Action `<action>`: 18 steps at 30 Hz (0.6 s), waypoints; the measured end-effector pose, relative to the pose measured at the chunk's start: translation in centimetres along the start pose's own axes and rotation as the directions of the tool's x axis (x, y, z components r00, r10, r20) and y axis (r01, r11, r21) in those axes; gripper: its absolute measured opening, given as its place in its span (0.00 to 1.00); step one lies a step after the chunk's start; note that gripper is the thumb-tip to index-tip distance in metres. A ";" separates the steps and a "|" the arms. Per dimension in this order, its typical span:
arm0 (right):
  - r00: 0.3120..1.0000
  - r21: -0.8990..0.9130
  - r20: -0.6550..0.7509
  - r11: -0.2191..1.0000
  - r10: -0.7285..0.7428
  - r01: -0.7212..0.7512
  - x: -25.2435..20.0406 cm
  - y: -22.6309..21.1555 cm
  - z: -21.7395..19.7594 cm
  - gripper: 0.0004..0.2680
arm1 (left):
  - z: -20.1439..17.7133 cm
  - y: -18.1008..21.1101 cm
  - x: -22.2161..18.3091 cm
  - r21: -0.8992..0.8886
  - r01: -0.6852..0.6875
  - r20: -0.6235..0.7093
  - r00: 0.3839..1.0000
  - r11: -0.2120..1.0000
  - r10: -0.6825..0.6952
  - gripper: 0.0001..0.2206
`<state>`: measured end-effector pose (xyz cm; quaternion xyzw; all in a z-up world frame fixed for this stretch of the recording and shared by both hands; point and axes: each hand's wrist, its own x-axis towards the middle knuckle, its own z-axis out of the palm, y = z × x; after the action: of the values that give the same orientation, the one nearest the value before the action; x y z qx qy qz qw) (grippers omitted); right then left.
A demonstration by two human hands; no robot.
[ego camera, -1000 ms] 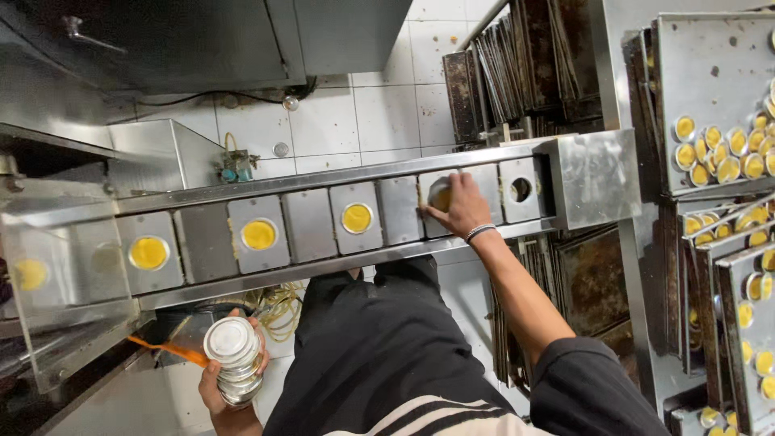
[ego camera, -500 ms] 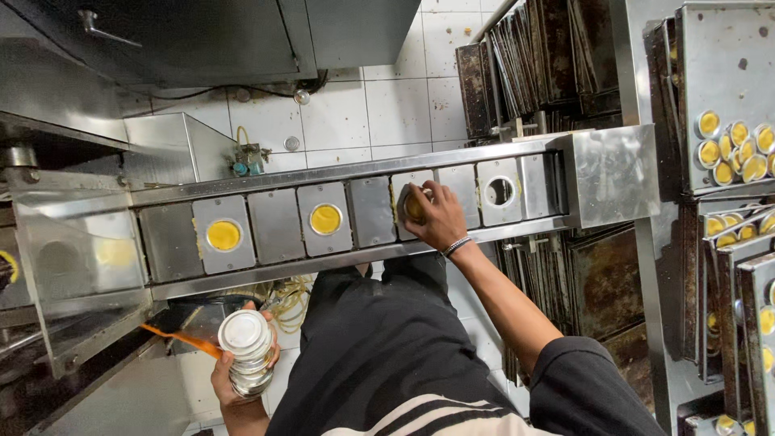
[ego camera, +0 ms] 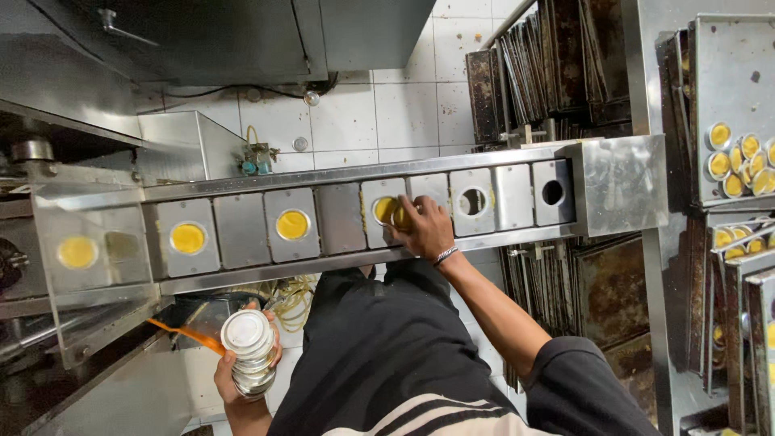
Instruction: The person picks up metal egg tart molds from a tray and places them individually into circular cutouts on a moving conveyor belt system.
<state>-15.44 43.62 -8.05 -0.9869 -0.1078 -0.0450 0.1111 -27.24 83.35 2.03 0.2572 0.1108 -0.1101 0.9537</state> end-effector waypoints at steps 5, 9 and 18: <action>0.976 0.027 -0.170 0.991 0.133 -0.131 0.1 2.5 -2.4 0.25 | 0.1 0.1 0.3 -0.011 0.030 0.016 0.999 0.999 -0.030 0.36; 0.940 -0.027 0.067 0.942 0.336 -0.334 -0.3 5.0 -4.7 0.27 | -0.7 -0.1 0.3 -0.023 0.017 0.067 0.998 1.000 -0.015 0.36; 0.985 -0.031 -0.003 0.985 0.170 -0.170 -1.3 3.5 -5.2 0.31 | 0.6 0.3 1.3 0.006 0.079 0.068 0.995 0.997 -0.079 0.35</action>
<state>-16.25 38.85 -3.85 -0.9941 -0.0224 -0.0372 0.0989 -25.86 83.16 2.32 0.2501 0.0883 -0.1566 0.9514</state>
